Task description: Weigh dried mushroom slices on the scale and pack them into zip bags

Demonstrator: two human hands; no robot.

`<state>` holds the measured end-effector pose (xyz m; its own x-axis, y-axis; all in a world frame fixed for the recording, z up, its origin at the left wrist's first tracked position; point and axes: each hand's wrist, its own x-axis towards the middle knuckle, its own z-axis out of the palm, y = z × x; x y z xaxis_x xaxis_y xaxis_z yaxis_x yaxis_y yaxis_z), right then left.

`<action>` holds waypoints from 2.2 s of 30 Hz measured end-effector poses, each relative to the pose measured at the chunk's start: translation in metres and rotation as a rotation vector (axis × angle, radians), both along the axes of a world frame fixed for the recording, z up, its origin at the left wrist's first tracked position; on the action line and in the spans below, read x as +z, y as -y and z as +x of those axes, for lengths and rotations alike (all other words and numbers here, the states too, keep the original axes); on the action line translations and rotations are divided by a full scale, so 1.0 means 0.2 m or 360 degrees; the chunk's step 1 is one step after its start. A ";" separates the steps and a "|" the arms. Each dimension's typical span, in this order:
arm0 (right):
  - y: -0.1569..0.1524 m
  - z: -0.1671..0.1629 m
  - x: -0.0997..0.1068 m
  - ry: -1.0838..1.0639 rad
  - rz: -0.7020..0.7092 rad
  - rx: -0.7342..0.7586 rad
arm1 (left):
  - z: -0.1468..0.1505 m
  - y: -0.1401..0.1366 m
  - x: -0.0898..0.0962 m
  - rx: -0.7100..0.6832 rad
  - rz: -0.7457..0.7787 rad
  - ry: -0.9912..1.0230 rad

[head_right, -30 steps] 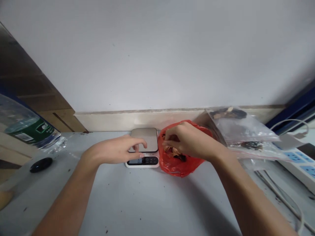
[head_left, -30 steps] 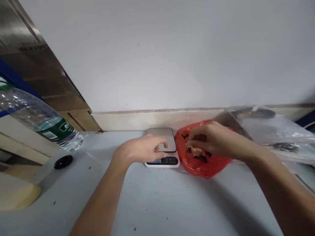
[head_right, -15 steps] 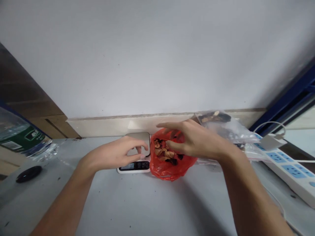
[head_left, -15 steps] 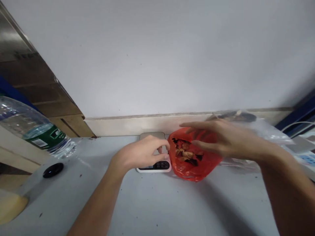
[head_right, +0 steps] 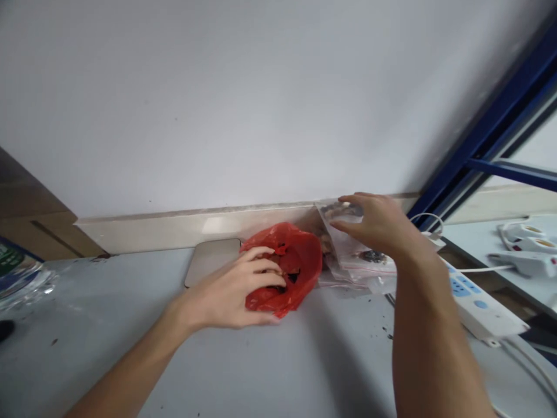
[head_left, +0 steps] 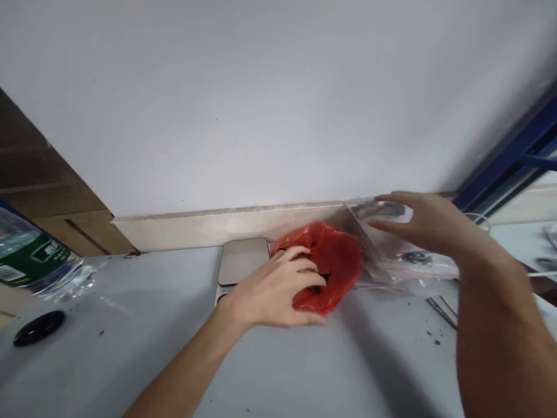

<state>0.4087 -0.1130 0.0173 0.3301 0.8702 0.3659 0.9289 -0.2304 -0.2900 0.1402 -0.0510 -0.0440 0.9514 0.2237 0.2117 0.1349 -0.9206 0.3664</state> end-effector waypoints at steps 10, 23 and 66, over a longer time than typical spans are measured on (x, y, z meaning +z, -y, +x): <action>-0.03 0.05 -0.07 -0.0147 -0.0087 -0.0388 | 0.15 0.05 -0.16 0.0212 0.0351 -0.0292; 0.01 -0.15 0.04 -0.0738 0.0837 0.0009 | 0.08 -0.05 -0.09 0.0600 -0.0278 0.0463; -0.19 -0.57 -0.12 -0.1504 -0.0610 0.0870 | -0.37 -0.18 0.18 0.1130 -0.0352 0.0359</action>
<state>0.2949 -0.0747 -0.0070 -0.1235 0.9818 -0.1445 0.3817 -0.0874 -0.9202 0.0666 -0.0156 -0.0079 0.5032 0.8232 0.2629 0.5655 -0.5437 0.6202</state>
